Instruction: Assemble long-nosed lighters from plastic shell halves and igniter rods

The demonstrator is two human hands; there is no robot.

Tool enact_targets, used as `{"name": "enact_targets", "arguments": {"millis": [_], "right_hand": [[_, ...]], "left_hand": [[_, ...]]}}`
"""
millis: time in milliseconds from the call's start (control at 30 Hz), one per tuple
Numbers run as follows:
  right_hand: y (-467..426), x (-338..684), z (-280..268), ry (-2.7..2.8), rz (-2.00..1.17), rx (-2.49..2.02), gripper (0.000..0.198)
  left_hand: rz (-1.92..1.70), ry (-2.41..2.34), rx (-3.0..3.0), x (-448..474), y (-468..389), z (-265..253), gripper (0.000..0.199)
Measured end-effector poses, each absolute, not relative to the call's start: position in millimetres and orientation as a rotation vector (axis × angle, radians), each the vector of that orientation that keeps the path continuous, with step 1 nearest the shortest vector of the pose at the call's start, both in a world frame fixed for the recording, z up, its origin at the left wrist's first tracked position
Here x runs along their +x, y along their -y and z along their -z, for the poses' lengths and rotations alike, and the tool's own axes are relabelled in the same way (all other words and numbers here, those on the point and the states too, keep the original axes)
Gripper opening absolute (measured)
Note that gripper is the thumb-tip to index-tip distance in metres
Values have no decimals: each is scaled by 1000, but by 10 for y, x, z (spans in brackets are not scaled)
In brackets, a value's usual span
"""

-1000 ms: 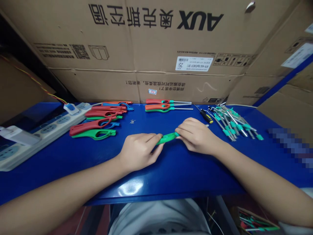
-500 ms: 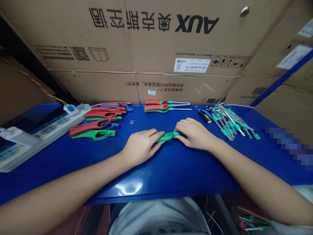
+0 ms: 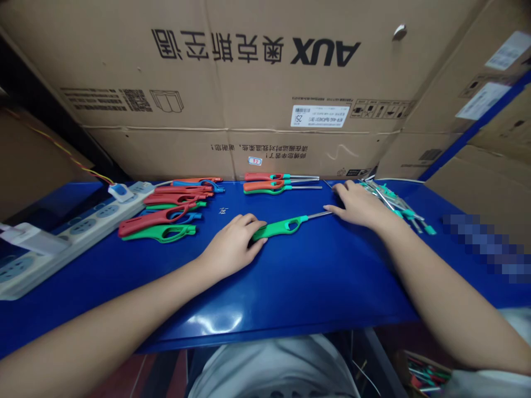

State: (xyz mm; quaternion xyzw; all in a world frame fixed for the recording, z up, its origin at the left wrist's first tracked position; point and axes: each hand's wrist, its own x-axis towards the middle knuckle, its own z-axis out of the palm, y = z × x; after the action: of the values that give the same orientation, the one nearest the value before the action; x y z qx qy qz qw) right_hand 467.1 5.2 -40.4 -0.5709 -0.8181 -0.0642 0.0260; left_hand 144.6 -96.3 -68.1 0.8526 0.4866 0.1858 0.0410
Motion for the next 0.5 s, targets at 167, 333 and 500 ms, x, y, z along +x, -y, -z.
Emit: {"name": "enact_targets", "arguments": {"millis": [167,333,500], "right_hand": [[-148,4707,489,2330,144,-2164,41],[-121,4629,399,2185,362,-1928,30],[82,4194,231,1996,232,-1239,22]], "left_hand": [[-537,-1476,2597,1444,962,711,35],[-334,-1519,2560,1444,1055,575,31],[-128,-1459,2566,1449,1193,439,36]]}}
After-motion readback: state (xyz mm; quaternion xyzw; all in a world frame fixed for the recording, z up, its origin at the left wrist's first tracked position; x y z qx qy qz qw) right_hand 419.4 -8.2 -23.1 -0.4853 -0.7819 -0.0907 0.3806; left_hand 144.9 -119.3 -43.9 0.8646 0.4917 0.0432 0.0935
